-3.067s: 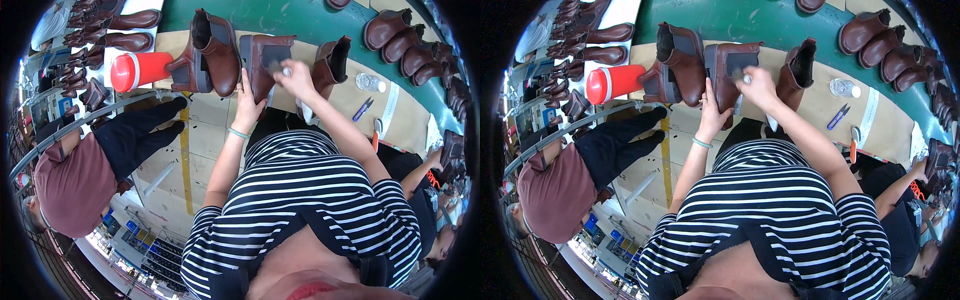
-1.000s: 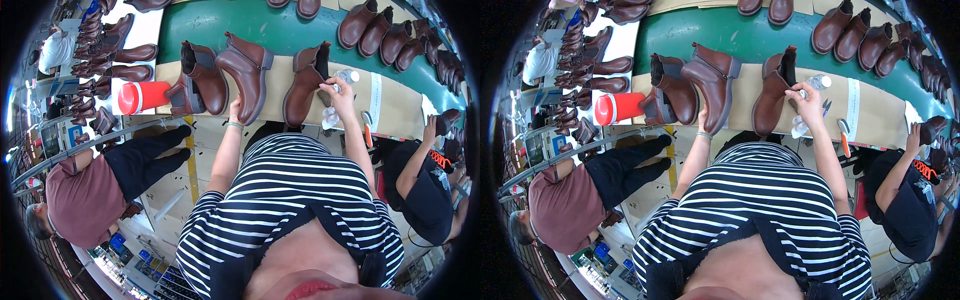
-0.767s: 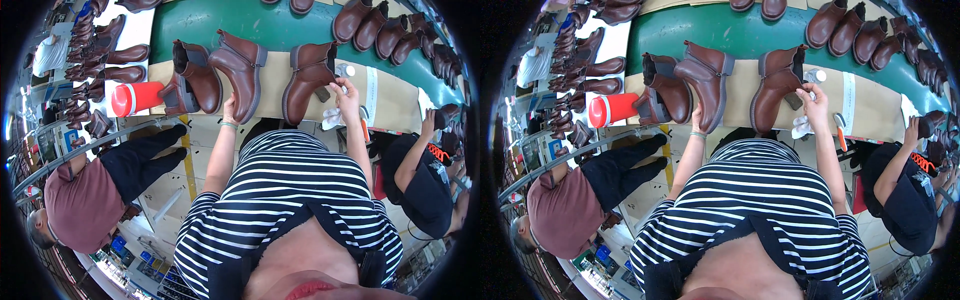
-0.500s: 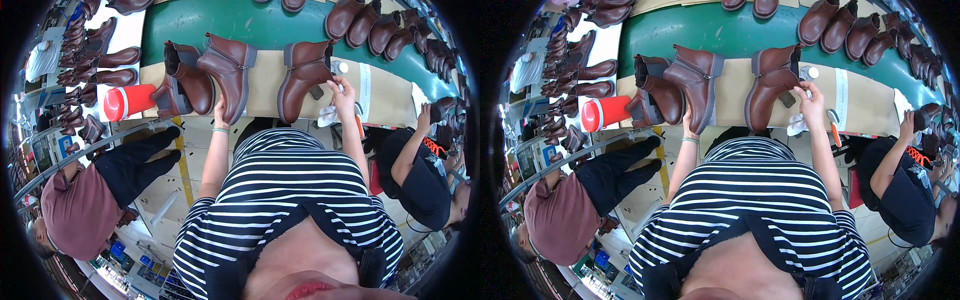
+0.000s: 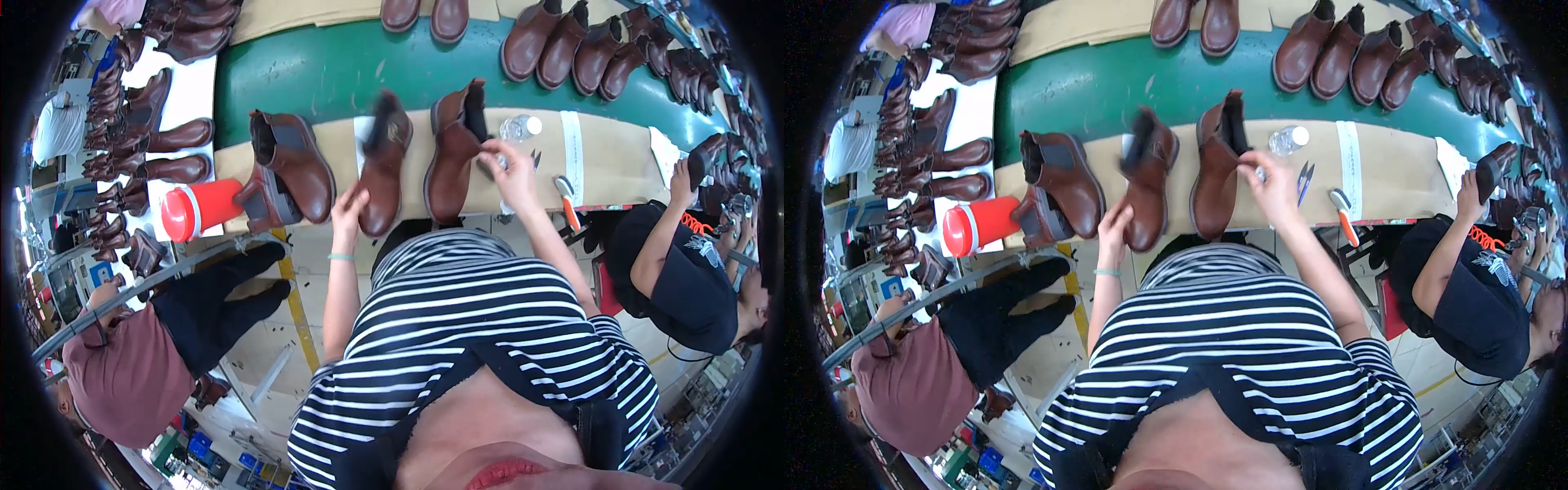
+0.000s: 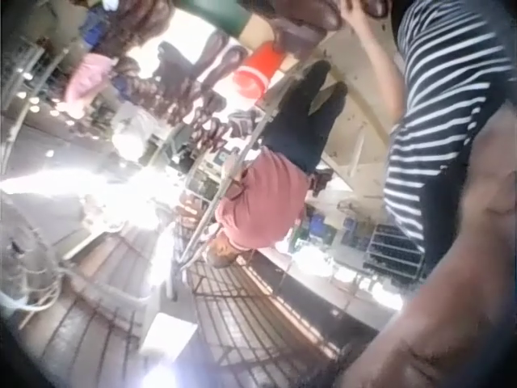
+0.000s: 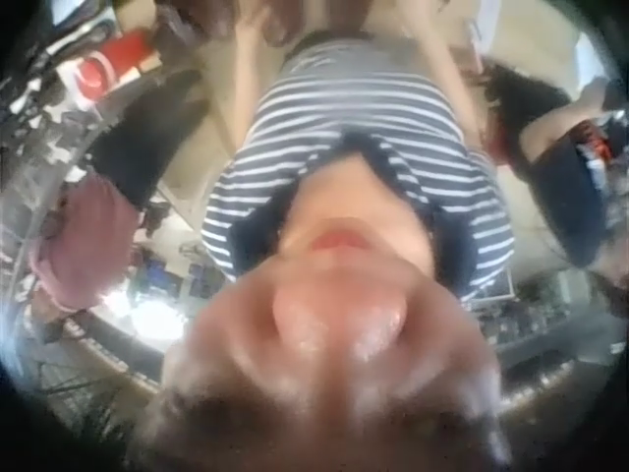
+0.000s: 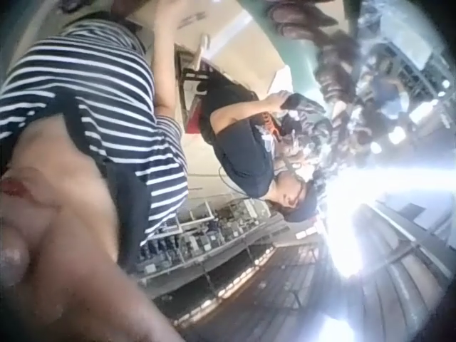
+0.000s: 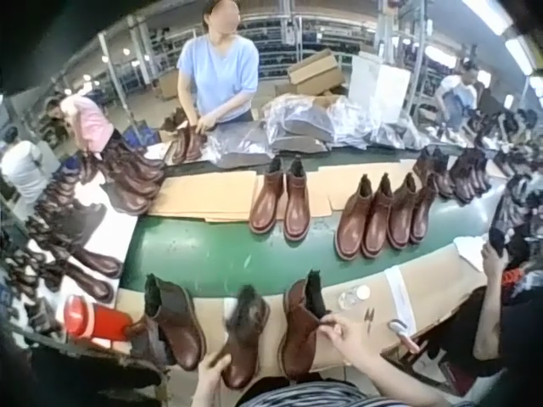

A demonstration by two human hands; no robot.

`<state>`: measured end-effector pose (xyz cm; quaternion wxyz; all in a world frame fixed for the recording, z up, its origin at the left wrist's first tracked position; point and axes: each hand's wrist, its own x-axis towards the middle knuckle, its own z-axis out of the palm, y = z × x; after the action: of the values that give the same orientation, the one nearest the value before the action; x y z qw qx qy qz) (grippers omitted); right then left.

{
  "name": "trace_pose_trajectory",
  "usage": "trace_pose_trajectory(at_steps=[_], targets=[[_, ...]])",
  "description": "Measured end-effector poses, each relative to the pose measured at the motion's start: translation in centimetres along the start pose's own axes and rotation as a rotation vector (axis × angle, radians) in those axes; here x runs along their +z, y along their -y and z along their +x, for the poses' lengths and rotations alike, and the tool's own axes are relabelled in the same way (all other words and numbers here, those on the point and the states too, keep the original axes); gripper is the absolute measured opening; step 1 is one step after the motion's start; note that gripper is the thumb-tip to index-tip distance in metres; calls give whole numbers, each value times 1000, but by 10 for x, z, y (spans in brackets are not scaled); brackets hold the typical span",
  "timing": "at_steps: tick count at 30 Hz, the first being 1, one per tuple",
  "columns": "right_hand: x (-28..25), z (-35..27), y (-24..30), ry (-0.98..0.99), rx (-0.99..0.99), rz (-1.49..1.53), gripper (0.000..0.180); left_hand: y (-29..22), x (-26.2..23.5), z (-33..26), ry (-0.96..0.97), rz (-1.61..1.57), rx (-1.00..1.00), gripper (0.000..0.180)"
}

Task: The recorder is cleaning and inspecting leather boots at a manufacturing finishing station.

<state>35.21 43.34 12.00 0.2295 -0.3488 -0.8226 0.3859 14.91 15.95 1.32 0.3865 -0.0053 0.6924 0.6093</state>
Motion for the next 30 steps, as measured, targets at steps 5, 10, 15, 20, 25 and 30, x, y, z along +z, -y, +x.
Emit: trace_pose_trajectory(at_steps=[5,10,15,20,25,30], targets=[[8,-2,45,205,-128,-334,37,-11,-5,5,1,406,351,43],[10,14,49,261,-178,-258,33,-51,18,12,107,259,266,46],[7,19,54,155,-187,-131,27,-90,40,16,119,164,356,34],[2,41,50,-98,-183,-12,14,-138,78,18,140,111,614,15],[-12,69,29,-42,367,780,16,-179,127,25,258,107,738,20],[-25,96,38,187,576,1014,20,-193,163,60,344,549,752,41]])
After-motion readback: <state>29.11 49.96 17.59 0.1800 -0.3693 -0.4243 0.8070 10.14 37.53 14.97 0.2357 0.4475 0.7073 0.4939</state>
